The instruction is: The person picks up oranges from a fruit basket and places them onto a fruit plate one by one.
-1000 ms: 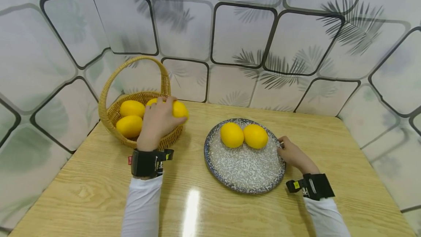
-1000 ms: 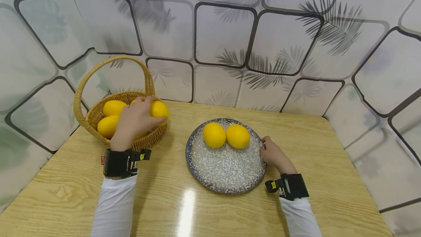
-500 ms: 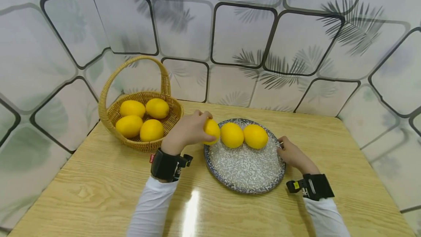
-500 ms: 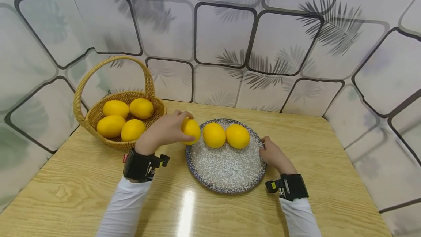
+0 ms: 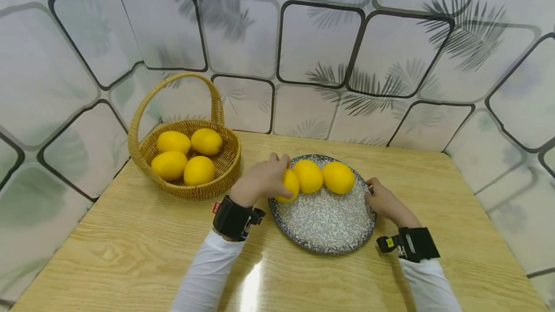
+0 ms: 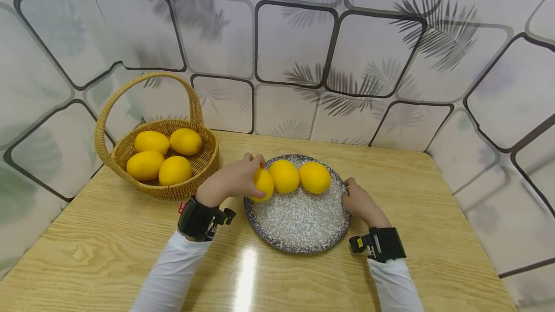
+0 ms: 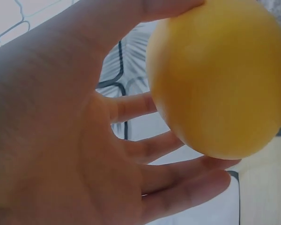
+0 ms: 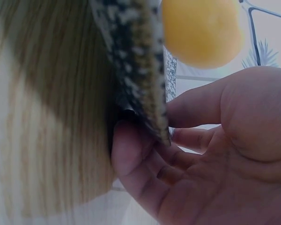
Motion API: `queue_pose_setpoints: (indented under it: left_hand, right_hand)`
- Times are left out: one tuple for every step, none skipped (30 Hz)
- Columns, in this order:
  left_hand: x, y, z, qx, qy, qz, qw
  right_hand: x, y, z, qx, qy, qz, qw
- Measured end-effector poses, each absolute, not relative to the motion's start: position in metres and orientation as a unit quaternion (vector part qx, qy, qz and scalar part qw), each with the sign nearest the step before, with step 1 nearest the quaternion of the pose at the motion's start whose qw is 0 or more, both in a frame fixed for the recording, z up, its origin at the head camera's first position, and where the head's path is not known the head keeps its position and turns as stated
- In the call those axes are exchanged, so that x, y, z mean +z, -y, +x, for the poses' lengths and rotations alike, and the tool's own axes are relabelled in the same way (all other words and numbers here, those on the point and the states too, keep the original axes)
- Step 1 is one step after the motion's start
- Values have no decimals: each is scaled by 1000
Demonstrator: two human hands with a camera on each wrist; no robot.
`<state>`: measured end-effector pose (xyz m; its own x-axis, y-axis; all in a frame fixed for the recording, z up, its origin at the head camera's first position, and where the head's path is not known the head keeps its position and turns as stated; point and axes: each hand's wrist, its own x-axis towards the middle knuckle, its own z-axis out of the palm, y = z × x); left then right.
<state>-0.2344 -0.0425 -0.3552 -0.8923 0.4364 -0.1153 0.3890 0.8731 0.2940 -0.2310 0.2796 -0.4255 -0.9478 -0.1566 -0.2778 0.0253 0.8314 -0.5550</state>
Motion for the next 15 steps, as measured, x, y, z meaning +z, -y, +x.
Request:
queue_pose_setpoints:
  left_hand:
    - [-357, 41, -234, 135, -964, 212, 91]
    - [-359, 40, -234, 137, -964, 209, 95]
    - [-360, 39, -234, 138, -964, 205, 101]
    - [-362, 38, -234, 138, -964, 201, 106]
    - [-363, 36, -234, 139, -964, 198, 112]
    - [-363, 35, -234, 138, -964, 195, 116]
    - [-364, 34, -233, 138, -964, 194, 121]
    - [-365, 33, -233, 136, -964, 192, 125]
    - [-365, 32, -233, 133, -964, 191, 125]
    - [-364, 31, -233, 130, -965, 191, 125]
    - [-364, 31, -233, 129, -965, 190, 124]
    - [-363, 30, -233, 128, -966, 188, 125]
    - [-362, 30, -233, 129, -966, 187, 126]
    - [-361, 30, -232, 129, -966, 185, 128]
    - [-360, 30, -232, 130, -966, 183, 130]
  right_hand:
    - [-426, -280, -231, -288, -944, -35, 157]
    - [-426, -280, -231, -288, -944, -36, 157]
    - [-426, -279, -231, -288, -944, -37, 157]
    - [-426, -279, -231, -287, -944, -36, 158]
    - [-426, -279, -231, -287, -944, -35, 158]
    - [-427, -279, -231, -287, -944, -35, 158]
    - [-427, -279, -231, -288, -944, -35, 159]
    - [-426, -279, -231, -288, -944, -35, 160]
    - [-426, -279, -231, -288, -944, -34, 160]
    - [-426, -279, -231, -289, -943, -33, 160]
    - [-426, -279, -231, -290, -943, -31, 159]
    - [-425, -279, -230, -290, -943, -30, 159]
    - [-425, -278, -230, -291, -943, -29, 159]
    - [-424, -278, -230, -292, -942, -29, 160]
    - [-424, -278, -230, -294, -942, -27, 161]
